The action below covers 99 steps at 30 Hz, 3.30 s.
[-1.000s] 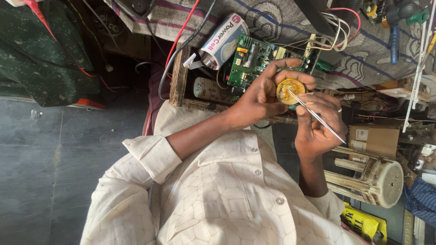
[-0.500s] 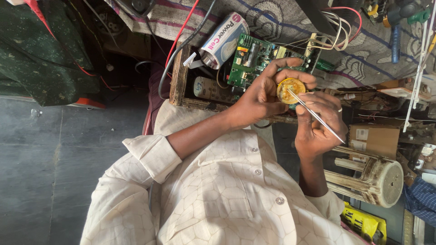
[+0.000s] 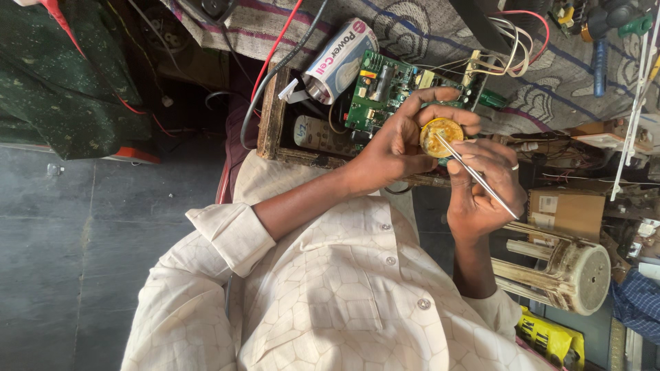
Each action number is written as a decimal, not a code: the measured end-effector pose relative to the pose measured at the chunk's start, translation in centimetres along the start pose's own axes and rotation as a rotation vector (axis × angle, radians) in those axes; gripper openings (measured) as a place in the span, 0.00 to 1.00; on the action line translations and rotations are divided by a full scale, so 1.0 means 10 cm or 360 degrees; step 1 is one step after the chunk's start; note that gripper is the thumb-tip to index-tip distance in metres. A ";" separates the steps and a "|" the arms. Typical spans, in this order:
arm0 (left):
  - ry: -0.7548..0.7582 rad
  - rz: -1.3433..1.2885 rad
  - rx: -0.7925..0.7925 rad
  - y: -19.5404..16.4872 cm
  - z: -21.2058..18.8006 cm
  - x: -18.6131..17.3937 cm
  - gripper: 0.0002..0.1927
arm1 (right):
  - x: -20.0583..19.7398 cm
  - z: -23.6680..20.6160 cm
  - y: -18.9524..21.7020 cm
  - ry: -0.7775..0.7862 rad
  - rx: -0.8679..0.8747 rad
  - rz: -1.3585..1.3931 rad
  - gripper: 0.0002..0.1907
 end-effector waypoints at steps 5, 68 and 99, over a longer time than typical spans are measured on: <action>-0.0007 -0.0003 -0.0022 0.02 -0.01 0.00 0.48 | -0.01 0.00 -0.01 0.0004 -0.0009 0.0007 0.09; -0.0137 0.0263 -0.0198 0.13 -0.02 -0.06 0.30 | -0.04 -0.10 -0.26 -0.0262 0.0567 0.0980 0.16; -0.0172 0.0163 -0.0270 0.12 -0.03 -0.05 0.26 | -0.08 -0.19 -0.47 -0.0354 0.0791 0.1228 0.18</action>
Point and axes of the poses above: each hand's wrist, its own z-axis towards the middle knuckle, its own x-axis out of the palm, y = z × x, the point moved 2 cm from there along z, towards the middle knuckle
